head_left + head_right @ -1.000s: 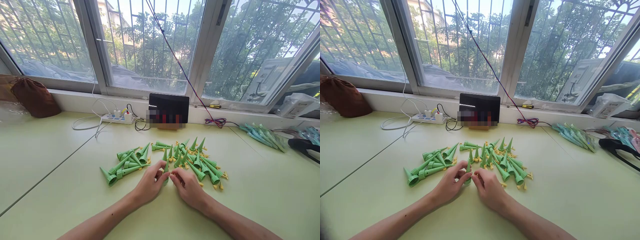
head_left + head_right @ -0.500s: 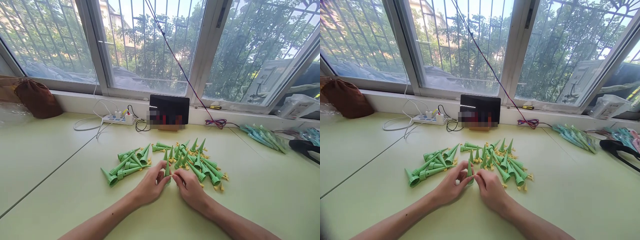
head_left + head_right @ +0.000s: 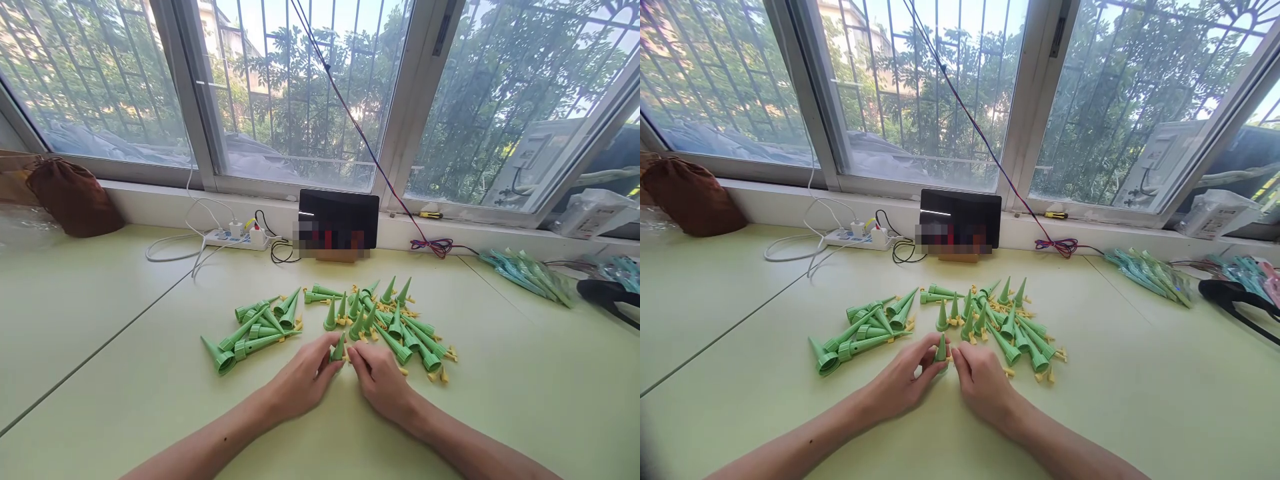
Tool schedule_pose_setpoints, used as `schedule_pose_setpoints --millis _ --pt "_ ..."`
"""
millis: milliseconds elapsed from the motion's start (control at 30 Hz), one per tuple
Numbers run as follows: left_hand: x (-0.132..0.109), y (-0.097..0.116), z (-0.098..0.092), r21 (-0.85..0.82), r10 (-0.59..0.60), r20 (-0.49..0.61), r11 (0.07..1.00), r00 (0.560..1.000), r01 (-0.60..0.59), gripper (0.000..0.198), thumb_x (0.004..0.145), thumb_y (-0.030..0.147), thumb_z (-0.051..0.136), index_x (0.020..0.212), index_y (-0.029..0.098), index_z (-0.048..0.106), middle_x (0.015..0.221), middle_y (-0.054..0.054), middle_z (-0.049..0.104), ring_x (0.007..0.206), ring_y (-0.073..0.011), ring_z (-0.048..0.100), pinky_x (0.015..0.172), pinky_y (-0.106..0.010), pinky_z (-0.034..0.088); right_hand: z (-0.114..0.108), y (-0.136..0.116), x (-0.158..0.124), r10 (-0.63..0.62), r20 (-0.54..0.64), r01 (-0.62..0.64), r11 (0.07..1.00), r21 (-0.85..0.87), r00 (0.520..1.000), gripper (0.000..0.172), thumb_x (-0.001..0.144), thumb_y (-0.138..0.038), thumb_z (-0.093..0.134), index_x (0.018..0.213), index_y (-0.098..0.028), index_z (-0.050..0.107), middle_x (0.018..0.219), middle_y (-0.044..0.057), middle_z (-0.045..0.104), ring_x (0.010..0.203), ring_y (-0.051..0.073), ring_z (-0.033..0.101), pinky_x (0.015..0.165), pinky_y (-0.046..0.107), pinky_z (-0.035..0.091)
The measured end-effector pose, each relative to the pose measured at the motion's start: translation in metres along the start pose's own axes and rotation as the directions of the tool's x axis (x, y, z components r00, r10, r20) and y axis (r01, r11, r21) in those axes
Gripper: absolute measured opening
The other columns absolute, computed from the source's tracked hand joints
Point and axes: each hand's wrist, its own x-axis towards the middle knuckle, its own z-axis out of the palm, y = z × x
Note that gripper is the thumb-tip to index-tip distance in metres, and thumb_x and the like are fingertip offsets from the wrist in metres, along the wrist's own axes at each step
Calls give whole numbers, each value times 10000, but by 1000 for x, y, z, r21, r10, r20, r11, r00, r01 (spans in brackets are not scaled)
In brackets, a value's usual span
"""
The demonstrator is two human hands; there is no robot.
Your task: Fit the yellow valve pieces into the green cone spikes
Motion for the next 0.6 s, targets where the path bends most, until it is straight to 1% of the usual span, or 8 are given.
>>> schedule_pose_setpoints --millis 67,133,233,300,367,433,600 --pt "1 0 0 -13 -16 -12 1000 1000 15 195 938 224 484 1129 201 518 726 26 528 653 -131 478 613 -238 354 0 0 1 11 -17 -11 1000 14 1000 388 1032 -314 371 663 -204 418 595 -17 478 535 122 397 538 255 303" --pt "2 0 0 -42 -40 -40 998 998 39 199 929 235 500 1124 203 526 698 37 503 629 -126 456 600 -233 355 -1 -1 1 22 -23 -21 999 42 999 368 1030 -320 384 692 -202 465 615 -14 496 547 125 414 545 253 324" --pt "5 0 -1 -110 -84 -71 991 994 76 185 933 262 501 1106 201 529 632 60 436 574 -116 411 575 -227 344 -3 -4 2 25 -8 -25 997 78 1000 268 1017 -317 433 814 -195 559 647 -13 529 560 129 441 551 249 352" --pt "7 0 -1 -145 -105 -80 985 991 93 183 940 278 495 1103 198 520 615 68 414 553 -112 394 567 -228 337 -4 -5 1 17 1 -17 996 84 1000 212 1007 -308 463 877 -192 584 657 -14 542 558 129 447 550 251 356" --pt "7 -1 -2 -150 -115 -84 983 990 102 184 942 282 494 1105 198 513 621 68 417 551 -111 390 563 -228 331 -4 -5 1 8 11 -9 997 82 1000 202 1006 -298 462 885 -192 585 681 -4 559 575 134 459 564 254 365" --pt "7 -2 -2 -131 -108 -75 987 991 97 177 940 273 496 1100 201 517 633 67 421 555 -109 385 563 -226 329 -4 -4 0 0 23 -2 997 79 1000 227 1009 -290 443 845 -196 568 706 9 570 601 144 473 582 259 372" --pt "5 1 -2 -58 -64 -62 997 996 60 139 936 245 498 1062 201 537 662 54 438 581 -110 392 551 -218 314 -3 -1 0 -7 47 4 998 67 999 268 1006 -272 415 751 -208 472 684 8 535 605 151 456 576 258 349"
